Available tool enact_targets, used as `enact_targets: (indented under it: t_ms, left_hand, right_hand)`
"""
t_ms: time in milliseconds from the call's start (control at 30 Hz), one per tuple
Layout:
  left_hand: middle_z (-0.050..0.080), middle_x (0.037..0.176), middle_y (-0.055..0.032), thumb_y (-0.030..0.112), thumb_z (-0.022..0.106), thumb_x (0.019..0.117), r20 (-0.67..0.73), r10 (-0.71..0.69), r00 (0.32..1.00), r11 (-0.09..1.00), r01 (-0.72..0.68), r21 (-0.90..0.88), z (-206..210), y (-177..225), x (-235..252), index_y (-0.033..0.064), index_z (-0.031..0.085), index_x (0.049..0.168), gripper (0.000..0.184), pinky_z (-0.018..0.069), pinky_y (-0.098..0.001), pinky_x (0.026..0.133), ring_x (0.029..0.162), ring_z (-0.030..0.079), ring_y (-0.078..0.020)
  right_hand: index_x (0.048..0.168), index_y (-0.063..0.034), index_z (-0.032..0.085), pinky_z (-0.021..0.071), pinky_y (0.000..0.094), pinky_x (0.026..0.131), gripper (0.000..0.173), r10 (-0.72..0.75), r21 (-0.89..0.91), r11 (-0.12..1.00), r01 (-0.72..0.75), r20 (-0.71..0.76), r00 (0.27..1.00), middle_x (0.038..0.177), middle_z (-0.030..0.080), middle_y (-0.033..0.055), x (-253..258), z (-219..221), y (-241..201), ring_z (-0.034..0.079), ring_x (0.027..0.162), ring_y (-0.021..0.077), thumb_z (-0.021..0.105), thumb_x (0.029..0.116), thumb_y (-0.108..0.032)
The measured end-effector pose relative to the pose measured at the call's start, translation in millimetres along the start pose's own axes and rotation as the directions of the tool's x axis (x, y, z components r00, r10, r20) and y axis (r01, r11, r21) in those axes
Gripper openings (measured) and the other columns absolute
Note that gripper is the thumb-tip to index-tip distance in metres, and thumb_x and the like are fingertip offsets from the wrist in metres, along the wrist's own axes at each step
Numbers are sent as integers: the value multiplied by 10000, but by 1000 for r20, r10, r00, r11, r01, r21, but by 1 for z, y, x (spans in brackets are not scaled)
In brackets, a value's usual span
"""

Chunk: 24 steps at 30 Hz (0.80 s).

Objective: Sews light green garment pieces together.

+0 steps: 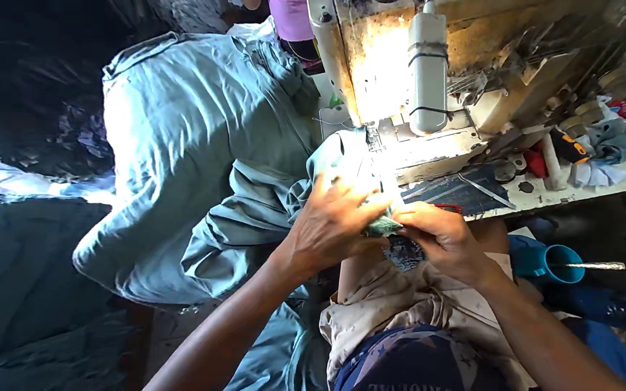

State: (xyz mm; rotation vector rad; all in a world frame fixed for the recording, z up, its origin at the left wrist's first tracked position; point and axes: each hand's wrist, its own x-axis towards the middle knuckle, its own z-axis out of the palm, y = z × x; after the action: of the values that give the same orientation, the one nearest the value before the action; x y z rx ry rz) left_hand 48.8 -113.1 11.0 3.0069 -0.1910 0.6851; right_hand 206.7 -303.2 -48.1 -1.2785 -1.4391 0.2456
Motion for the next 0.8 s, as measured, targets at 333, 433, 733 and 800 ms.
enact_targets:
  t_ms: [333,433,733,800]
  left_hand:
    - [582,1432,-118,67,680,833,201,-216,955,955,164,248,-3,4,-7,154,767,938,162,191,-725,1176,1375,467,-415]
    - [603,1407,-123,70,676,841,236,-235,943,949,170,265,-9,7,-4,154,770,965,177,206,-723,1172,1366,487,-408]
    - [579,1430,-125,111,694,836,242,-274,931,938,202,283,-15,-12,11,140,761,1108,282,243,-745,1129,1393,456,-401]
    - [567,1441,-136,94,662,858,214,-284,935,933,218,286,-17,-20,18,114,767,1051,221,249,-743,1127,1394,453,-405]
  right_hand:
    - [1059,-3,754,608,298,905,136,108,20,994,-107,-66,992,1072,736,80,-12,5,-2,703,1024,141,666,998,-88]
    - [1063,-4,754,612,278,855,142,141,44,989,-138,-74,987,1072,735,83,-12,5,-5,705,984,130,666,1000,-96]
    - [1005,-46,756,579,245,595,114,292,85,956,-281,-184,938,953,707,37,3,14,1,647,699,88,660,998,-107]
    - [979,-66,751,560,253,543,109,329,82,944,-318,-210,921,916,690,22,10,17,6,615,633,89,655,997,-116]
